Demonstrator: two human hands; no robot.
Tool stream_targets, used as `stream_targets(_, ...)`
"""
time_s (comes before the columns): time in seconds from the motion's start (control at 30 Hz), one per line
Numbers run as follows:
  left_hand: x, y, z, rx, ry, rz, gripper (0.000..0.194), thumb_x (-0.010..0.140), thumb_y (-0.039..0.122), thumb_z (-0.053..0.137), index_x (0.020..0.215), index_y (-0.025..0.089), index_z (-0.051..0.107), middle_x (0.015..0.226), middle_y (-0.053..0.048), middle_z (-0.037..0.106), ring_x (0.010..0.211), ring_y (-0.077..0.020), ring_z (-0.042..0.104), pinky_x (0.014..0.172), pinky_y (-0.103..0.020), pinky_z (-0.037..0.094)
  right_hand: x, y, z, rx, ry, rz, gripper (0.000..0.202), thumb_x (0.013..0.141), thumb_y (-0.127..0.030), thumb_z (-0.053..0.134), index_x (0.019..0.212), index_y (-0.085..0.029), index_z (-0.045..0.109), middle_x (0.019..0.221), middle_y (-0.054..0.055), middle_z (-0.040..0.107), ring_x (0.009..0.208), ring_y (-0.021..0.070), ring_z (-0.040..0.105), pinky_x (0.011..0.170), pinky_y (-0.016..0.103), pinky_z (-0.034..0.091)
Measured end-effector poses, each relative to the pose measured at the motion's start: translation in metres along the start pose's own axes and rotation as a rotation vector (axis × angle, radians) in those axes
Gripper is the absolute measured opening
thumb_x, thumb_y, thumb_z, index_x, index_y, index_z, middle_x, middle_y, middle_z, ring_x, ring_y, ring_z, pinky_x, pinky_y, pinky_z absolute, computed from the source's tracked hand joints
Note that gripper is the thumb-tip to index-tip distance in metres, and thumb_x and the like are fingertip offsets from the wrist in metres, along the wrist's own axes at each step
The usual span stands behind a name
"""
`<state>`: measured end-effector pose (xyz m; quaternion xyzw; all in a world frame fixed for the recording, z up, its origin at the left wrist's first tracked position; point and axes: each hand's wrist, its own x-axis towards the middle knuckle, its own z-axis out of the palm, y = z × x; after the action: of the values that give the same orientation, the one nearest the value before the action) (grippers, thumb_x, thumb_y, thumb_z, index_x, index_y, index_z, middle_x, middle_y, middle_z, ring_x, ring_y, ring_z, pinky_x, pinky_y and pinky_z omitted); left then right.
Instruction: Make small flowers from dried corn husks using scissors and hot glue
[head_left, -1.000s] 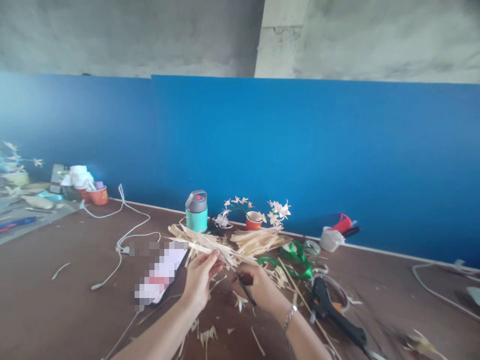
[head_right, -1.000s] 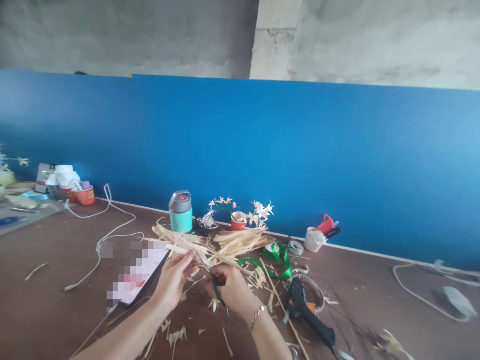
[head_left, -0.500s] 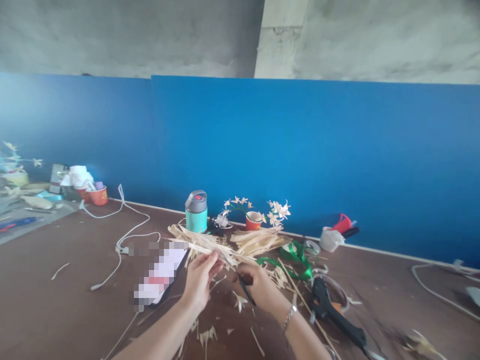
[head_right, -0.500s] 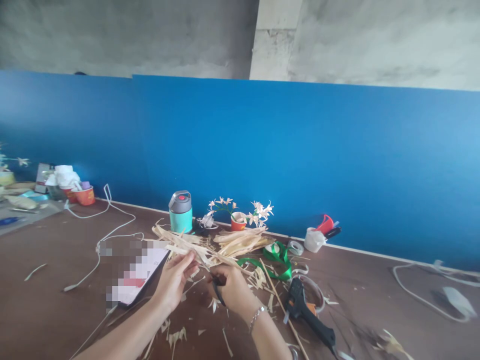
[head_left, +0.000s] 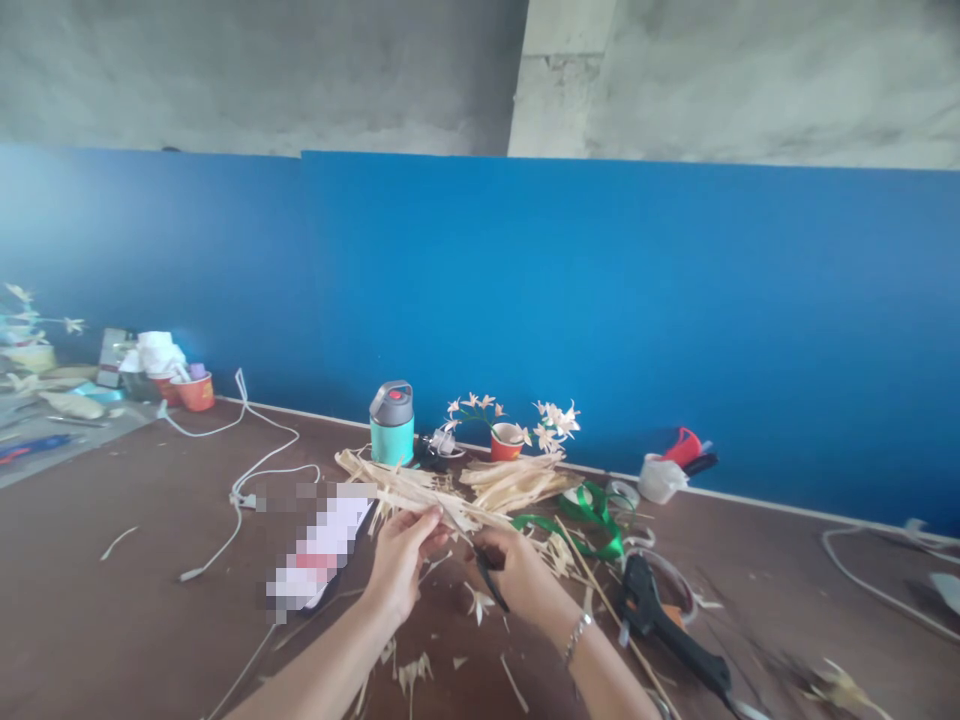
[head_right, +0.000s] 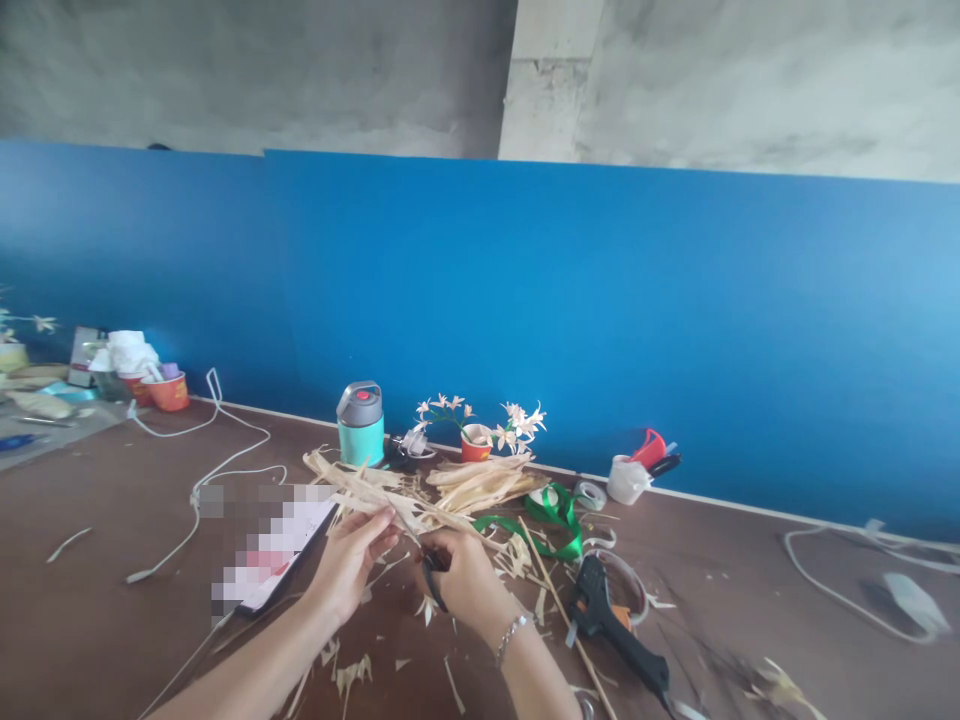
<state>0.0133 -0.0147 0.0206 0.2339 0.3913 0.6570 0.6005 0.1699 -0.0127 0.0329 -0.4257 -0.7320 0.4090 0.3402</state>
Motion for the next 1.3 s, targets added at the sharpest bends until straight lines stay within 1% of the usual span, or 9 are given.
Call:
stream_targets(0.17,0.001,-0.001,-0.001,-0.029,-0.013,0.006,0.018,0.056,0.021,0.079,0.067,0.011,0.068,0.061,-0.001,0.068,0.058,-0.0106,0.063,0.057,-0.018,0.052,-0.001,-0.002,-0.002,0.001,-0.022,0.023,0.008,0.065,-0.017,0.057,0.068,-0.015,0.064,0.061,-0.001,0.060,0.053,0.0119,0.048,0.051,0.022,0.037)
stream_targets(0.27,0.002,0.002,-0.001,-0.069,0.014,0.024,0.018,0.056,0.019,0.079,0.066,0.011,0.066,0.061,-0.001,0.068,0.058,-0.0111,0.064,0.055,-0.018,0.052,-0.001,-0.001,-0.005,0.005,-0.041,0.031,0.010,0.062,-0.017,0.061,0.071,-0.016,0.063,0.061,-0.002,0.059,0.054,0.0113,0.047,0.052,0.022,0.036)
stream_targets(0.37,0.004,0.006,-0.001,-0.114,0.062,0.045,0.018,0.055,0.018,0.079,0.065,0.012,0.065,0.061,-0.002,0.069,0.059,-0.0125,0.066,0.055,-0.018,0.051,0.000,0.000,-0.006,0.130,-0.027,0.099,0.014,0.060,-0.019,0.063,0.073,-0.016,0.060,0.060,-0.003,0.056,0.053,0.0104,0.045,0.052,0.022,0.036)
stream_targets(0.47,0.004,0.008,0.000,-0.120,0.067,0.044,0.019,0.055,0.018,0.079,0.064,0.013,0.063,0.060,-0.001,0.069,0.060,-0.0140,0.067,0.056,-0.019,0.052,0.003,-0.004,-0.005,0.385,0.090,0.166,0.019,0.058,-0.023,0.067,0.074,-0.017,0.057,0.062,-0.004,0.055,0.055,0.0100,0.046,0.052,0.021,0.036)
stream_targets(0.6,0.000,0.004,0.002,-0.066,-0.022,0.018,0.019,0.058,0.022,0.078,0.067,0.013,0.065,0.060,-0.001,0.069,0.059,-0.0143,0.066,0.055,-0.020,0.052,0.004,-0.013,-0.004,0.592,0.287,0.180,0.031,0.054,-0.027,0.074,0.077,-0.019,0.055,0.069,-0.003,0.056,0.062,0.0110,0.049,0.058,0.021,0.039)
stream_targets(0.73,-0.001,0.001,0.001,-0.010,-0.067,-0.002,0.021,0.060,0.025,0.077,0.073,0.012,0.067,0.062,-0.003,0.070,0.060,-0.0155,0.067,0.056,-0.021,0.051,0.003,-0.016,-0.004,0.601,0.333,0.183,0.036,0.053,-0.031,0.075,0.080,-0.019,0.055,0.067,-0.003,0.056,0.060,0.0119,0.049,0.054,0.021,0.038)
stream_targets(0.9,-0.001,0.000,0.001,-0.018,-0.075,-0.033,0.024,0.058,0.024,0.078,0.075,0.012,0.066,0.064,-0.004,0.071,0.060,-0.0147,0.067,0.055,-0.020,0.051,0.003,-0.013,-0.005,0.627,0.332,0.165,0.037,0.053,-0.033,0.075,0.080,-0.018,0.055,0.066,-0.003,0.056,0.057,0.0112,0.048,0.052,0.021,0.036)
stream_targets(1.07,-0.002,0.001,0.001,-0.032,-0.112,-0.058,0.023,0.059,0.024,0.079,0.072,0.013,0.065,0.064,-0.003,0.070,0.059,-0.0125,0.065,0.054,-0.019,0.051,0.003,-0.015,-0.004,0.657,0.314,0.205,0.038,0.051,-0.031,0.077,0.078,-0.018,0.054,0.061,-0.005,0.052,0.052,0.0082,0.041,0.048,0.019,0.031)
stream_targets(1.3,-0.003,-0.001,0.000,-0.063,-0.116,-0.095,0.021,0.058,0.024,0.079,0.068,0.014,0.062,0.060,0.001,0.066,0.060,-0.0131,0.065,0.055,-0.020,0.050,0.003,-0.019,-0.002,0.656,0.326,0.234,0.038,0.047,-0.030,0.077,0.076,-0.019,0.055,0.056,-0.006,0.048,0.049,0.0074,0.038,0.046,0.019,0.028)
